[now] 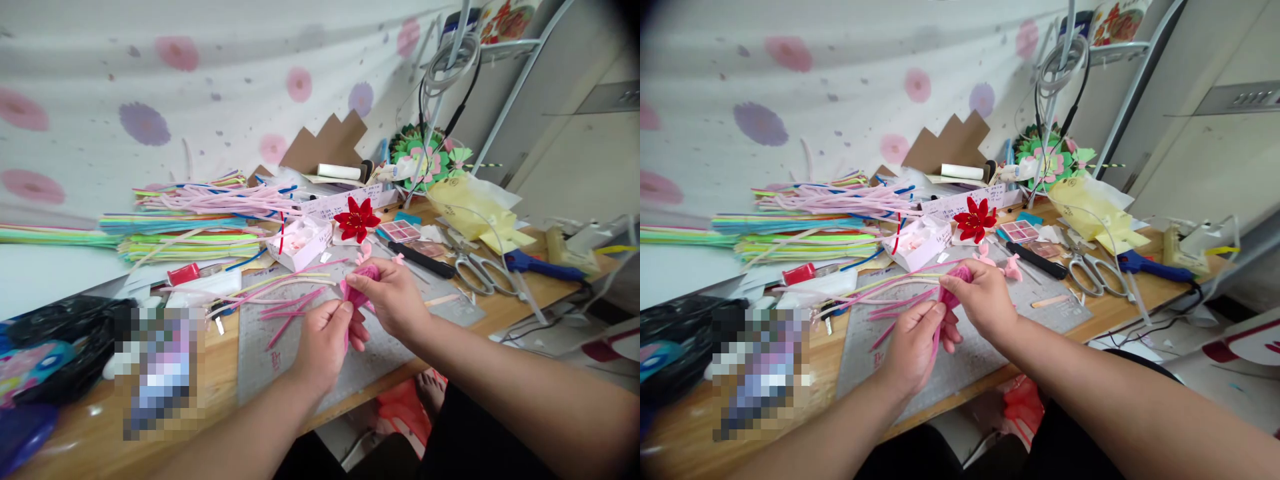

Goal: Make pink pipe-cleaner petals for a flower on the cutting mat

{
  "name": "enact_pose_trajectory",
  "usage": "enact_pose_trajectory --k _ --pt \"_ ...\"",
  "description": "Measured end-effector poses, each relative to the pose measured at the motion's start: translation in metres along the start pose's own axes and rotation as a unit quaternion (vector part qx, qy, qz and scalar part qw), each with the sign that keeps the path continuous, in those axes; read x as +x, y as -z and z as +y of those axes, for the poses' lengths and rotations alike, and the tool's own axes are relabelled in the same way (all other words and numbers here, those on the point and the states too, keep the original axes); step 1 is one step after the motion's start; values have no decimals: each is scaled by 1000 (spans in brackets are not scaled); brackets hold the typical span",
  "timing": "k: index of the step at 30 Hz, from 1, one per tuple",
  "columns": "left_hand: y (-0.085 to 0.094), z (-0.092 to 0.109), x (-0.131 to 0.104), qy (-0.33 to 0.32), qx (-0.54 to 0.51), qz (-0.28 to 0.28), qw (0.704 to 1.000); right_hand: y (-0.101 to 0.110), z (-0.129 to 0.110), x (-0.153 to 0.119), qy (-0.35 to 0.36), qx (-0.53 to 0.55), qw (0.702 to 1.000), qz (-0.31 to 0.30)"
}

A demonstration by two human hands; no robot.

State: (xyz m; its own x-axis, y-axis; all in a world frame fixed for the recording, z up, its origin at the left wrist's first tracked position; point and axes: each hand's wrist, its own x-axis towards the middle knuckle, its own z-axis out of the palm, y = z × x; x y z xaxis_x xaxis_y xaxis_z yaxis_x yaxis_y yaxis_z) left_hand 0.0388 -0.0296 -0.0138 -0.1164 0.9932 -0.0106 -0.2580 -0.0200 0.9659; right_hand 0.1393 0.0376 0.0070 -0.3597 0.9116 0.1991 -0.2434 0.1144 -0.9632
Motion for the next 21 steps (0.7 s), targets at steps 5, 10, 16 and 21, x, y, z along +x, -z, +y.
enact_pose_trajectory --k 5,10,16,21 --pt "0 -2 -3 -16 -24 20 999 -6 -2 1 -22 10 1000 17" --pt "11 2 2 -8 48 10 999 1 1 13 -49 1 996 -72" --pt "23 10 8 -28 154 -17 988 5 0 12 -82 41 975 -200" --pt "25 13 7 -68 234 2 970 7 -5 10 -60 -44 982 -171"
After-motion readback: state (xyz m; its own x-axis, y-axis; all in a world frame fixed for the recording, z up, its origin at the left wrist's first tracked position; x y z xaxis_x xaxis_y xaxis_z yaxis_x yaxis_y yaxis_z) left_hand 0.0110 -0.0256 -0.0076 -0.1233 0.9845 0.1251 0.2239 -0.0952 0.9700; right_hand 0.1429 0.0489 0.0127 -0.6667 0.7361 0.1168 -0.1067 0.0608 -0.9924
